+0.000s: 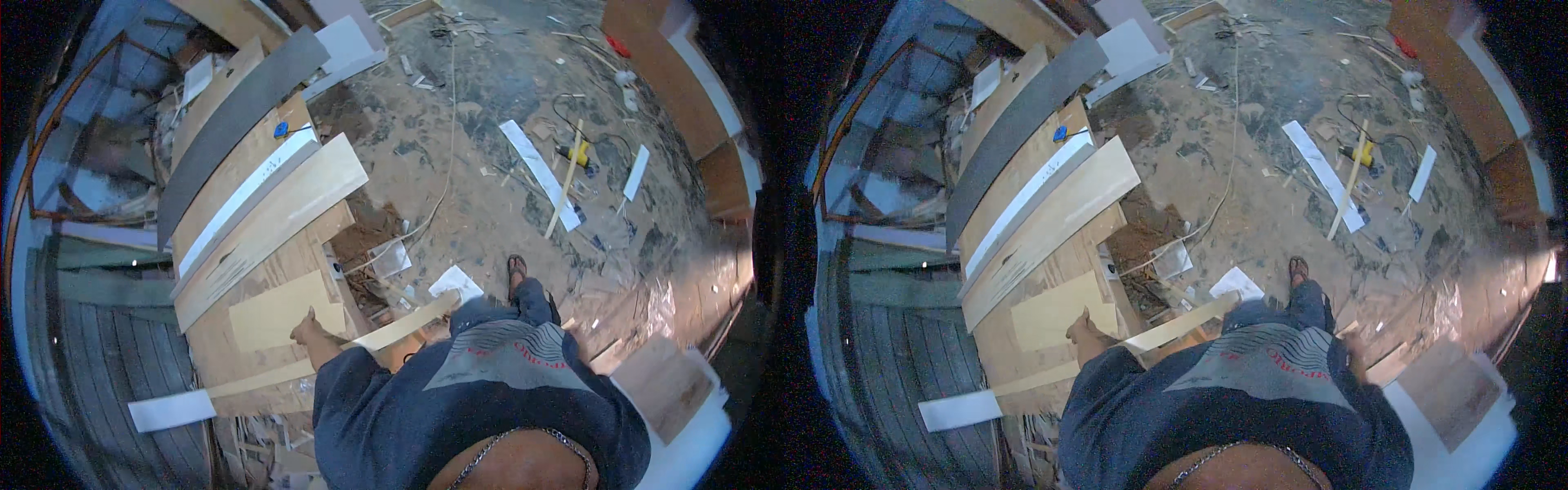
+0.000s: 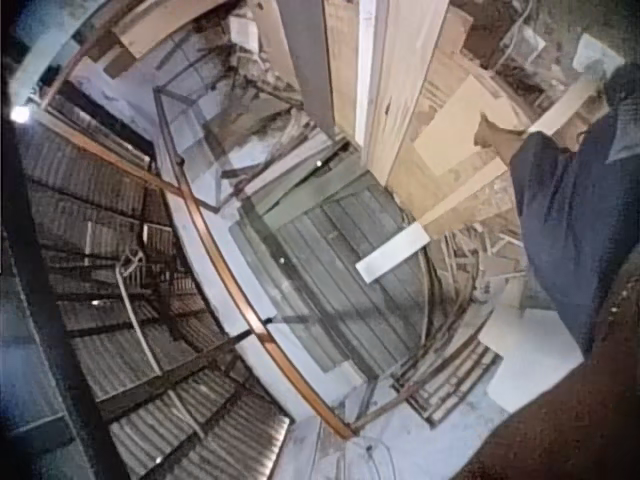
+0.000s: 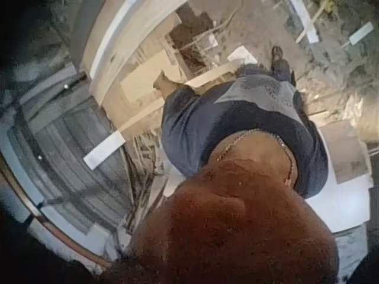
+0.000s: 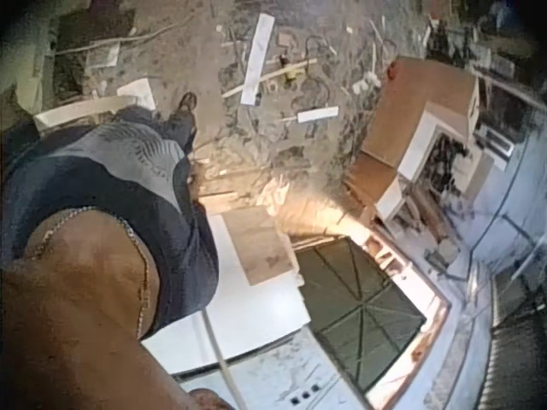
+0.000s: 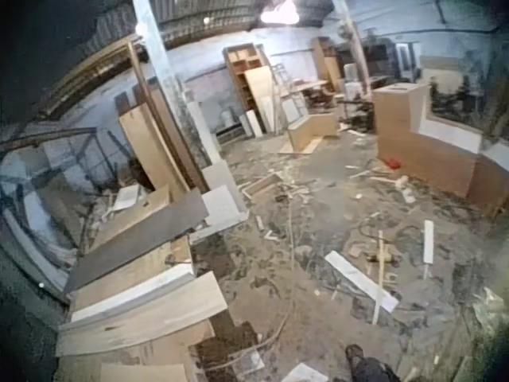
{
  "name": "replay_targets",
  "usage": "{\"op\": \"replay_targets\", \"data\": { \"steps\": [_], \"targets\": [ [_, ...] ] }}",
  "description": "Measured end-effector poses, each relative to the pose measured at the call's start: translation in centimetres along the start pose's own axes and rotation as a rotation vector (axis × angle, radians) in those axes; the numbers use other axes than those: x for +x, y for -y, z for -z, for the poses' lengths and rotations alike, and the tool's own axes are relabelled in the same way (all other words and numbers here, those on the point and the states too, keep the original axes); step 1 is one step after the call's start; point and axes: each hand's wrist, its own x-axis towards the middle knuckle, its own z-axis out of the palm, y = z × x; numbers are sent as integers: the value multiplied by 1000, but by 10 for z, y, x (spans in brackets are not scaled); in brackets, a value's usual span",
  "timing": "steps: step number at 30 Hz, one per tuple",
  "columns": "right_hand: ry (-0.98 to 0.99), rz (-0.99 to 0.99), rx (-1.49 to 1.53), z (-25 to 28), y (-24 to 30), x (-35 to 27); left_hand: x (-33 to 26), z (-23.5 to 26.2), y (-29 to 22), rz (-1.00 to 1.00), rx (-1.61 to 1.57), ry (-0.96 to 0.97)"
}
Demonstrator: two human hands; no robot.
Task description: The person lifts, turns, and positions laminate sheets and wooden boards on a workbench, then measures the boards using a tape measure.
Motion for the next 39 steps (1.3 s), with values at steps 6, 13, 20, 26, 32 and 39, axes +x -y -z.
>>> {"op": "replay_targets", "data": {
  "steps": [6,13,20,26,32,39],
  "targets": [
    [-448,606,-678,49,375,75,-39,-6,33,55,-405,50],
    [-274,917,-646,-190,615,56,-40,5,-21,-172,-1324,-150],
    [401,1070,-879,-506,614,78,-140,-57,-192,-253,-1499,23],
    [731,1188,-973,-771,664,-39,-224,-100,-281,-333,-1332,133],
    [1081,1158,-1054,-996,678,-108,-249,-132,-312,-341,-1234,-130],
    [1039,1963,-1445,-1188,661,-142,-295,-162,-337,-245,-663,-452]
  ]
}}
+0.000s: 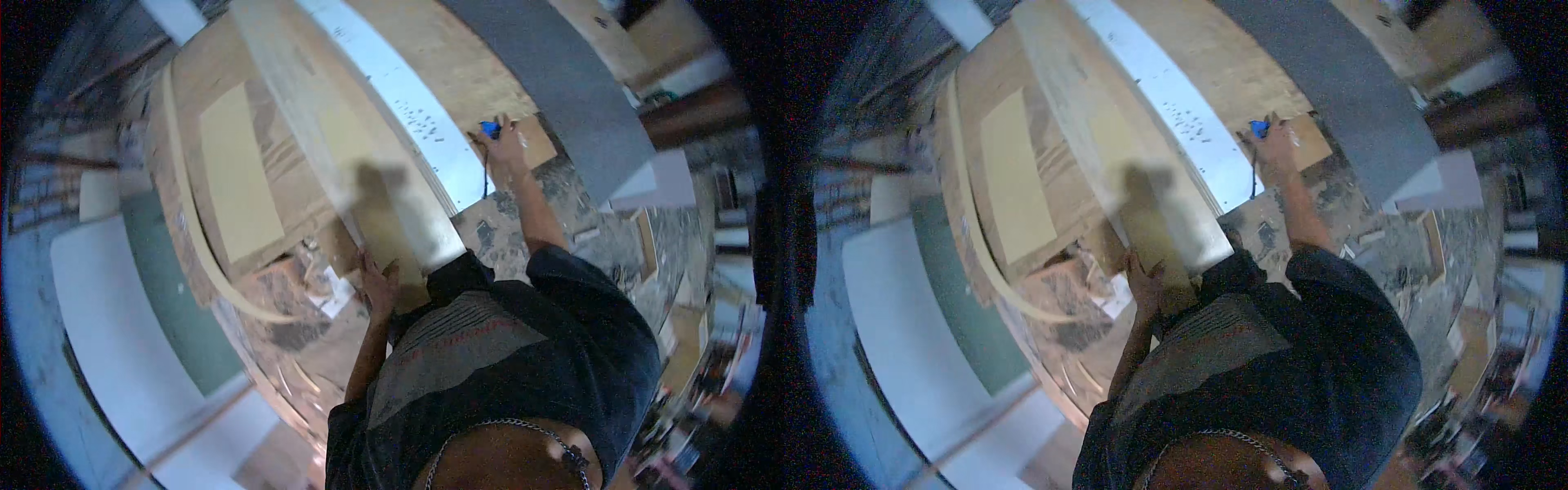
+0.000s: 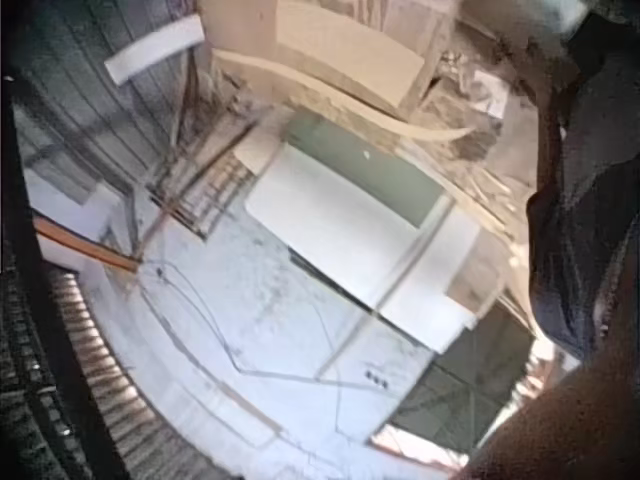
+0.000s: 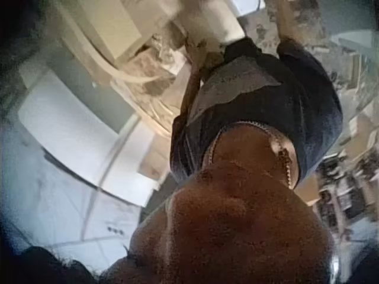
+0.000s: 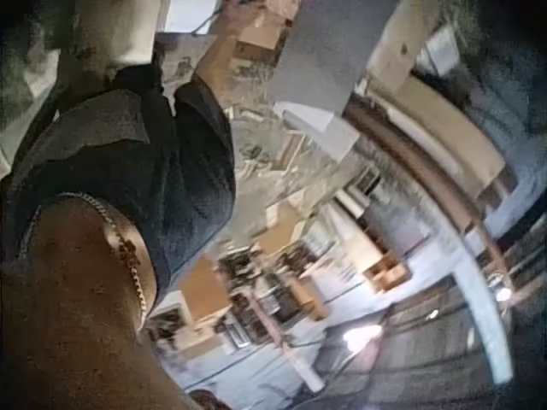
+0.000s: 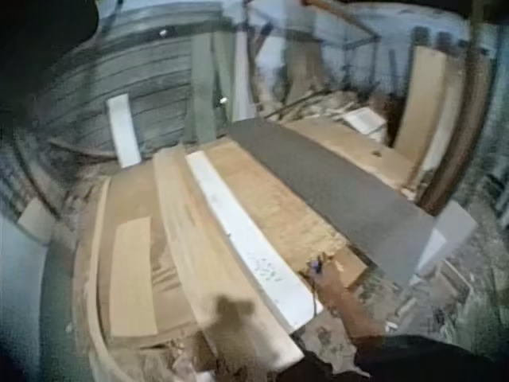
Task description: The person lifts, turns, and positions laminate sheets and wooden boards on a workbench, then measures the boards using a tape measure.
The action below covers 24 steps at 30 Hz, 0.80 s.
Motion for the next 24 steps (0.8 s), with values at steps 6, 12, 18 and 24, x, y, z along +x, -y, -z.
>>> {"op": "replay_targets", "data": {
  "steps": [6,12,18,24],
  "targets": [
    [365,-122,-190,-1,-14,33,-24,-11,-58,245,215,-96],
    [561,-154,475,89,44,-26,-33,8,-85,170,101,-270],
    [596,412,410,74,85,-178,-51,5,-109,276,-343,122],
    [752,698,98,82,125,-235,-52,22,-128,272,-237,167]
  ]
}}
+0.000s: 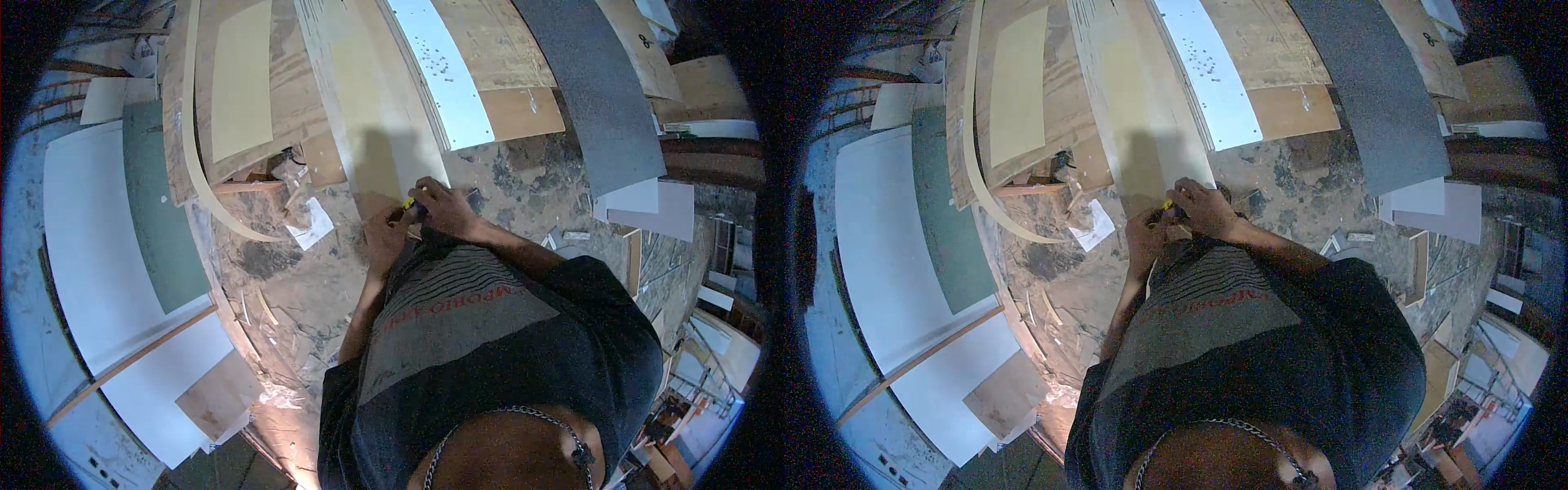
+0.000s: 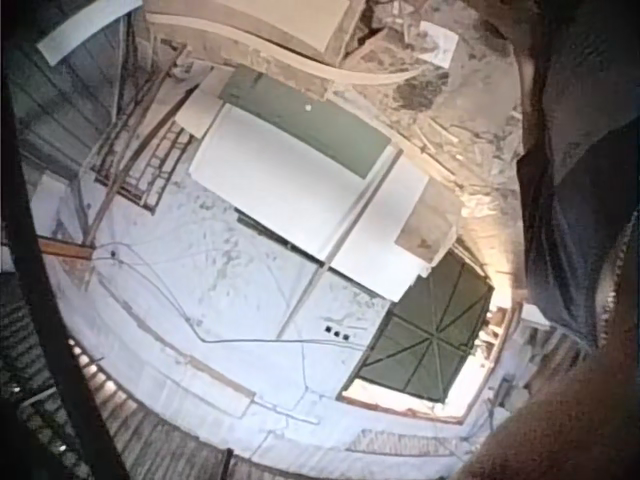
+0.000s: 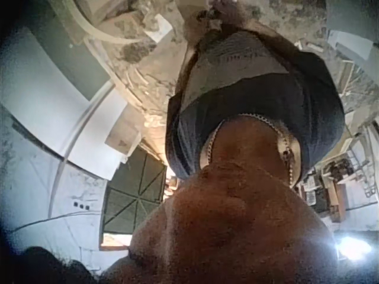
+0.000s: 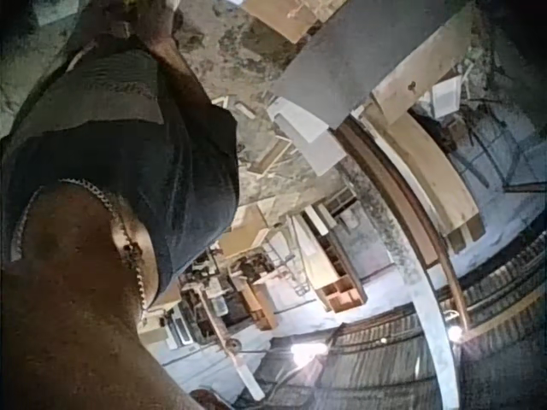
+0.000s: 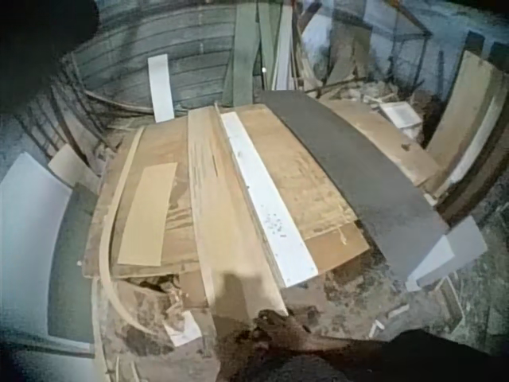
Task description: The person lifts, turns, and positions laminate sheets and wooden boards on a workbench, then measures the boards using a tape measure.
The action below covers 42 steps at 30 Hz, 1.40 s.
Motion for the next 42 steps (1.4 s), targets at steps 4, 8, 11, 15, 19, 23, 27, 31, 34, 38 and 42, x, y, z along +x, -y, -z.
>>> {"op": "replay_targets", "data": {
  "steps": [4,8,11,15,19,23,27,31,34,38,42],
  "targets": [
    [90,285,-187,-30,-11,-11,-17,7,36,71,44,170],
    [3,510,-265,-48,-23,-18,-32,0,88,83,-163,157],
    [138,267,-172,-41,-35,-29,-27,12,116,88,-157,-13],
    [0,349,-304,-50,-66,-41,-24,27,135,196,92,-175],
    [101,241,-409,-48,-75,-48,-26,10,130,46,354,-119],
    [152,202,-407,-50,-73,-48,-27,-7,157,135,119,-145],
    [130,150,-363,-50,-72,-51,-20,-10,143,294,-101,-48],
    [88,191,-375,-52,-71,-48,-27,-10,161,236,-3,-41],
    [88,221,-409,-54,-76,-50,-29,-14,152,156,132,-101],
    [75,215,-399,-48,-79,-57,-32,-11,111,260,-134,-106],
    [93,226,-386,-58,-90,-58,-36,-11,139,157,-88,-75]
  ]
}}
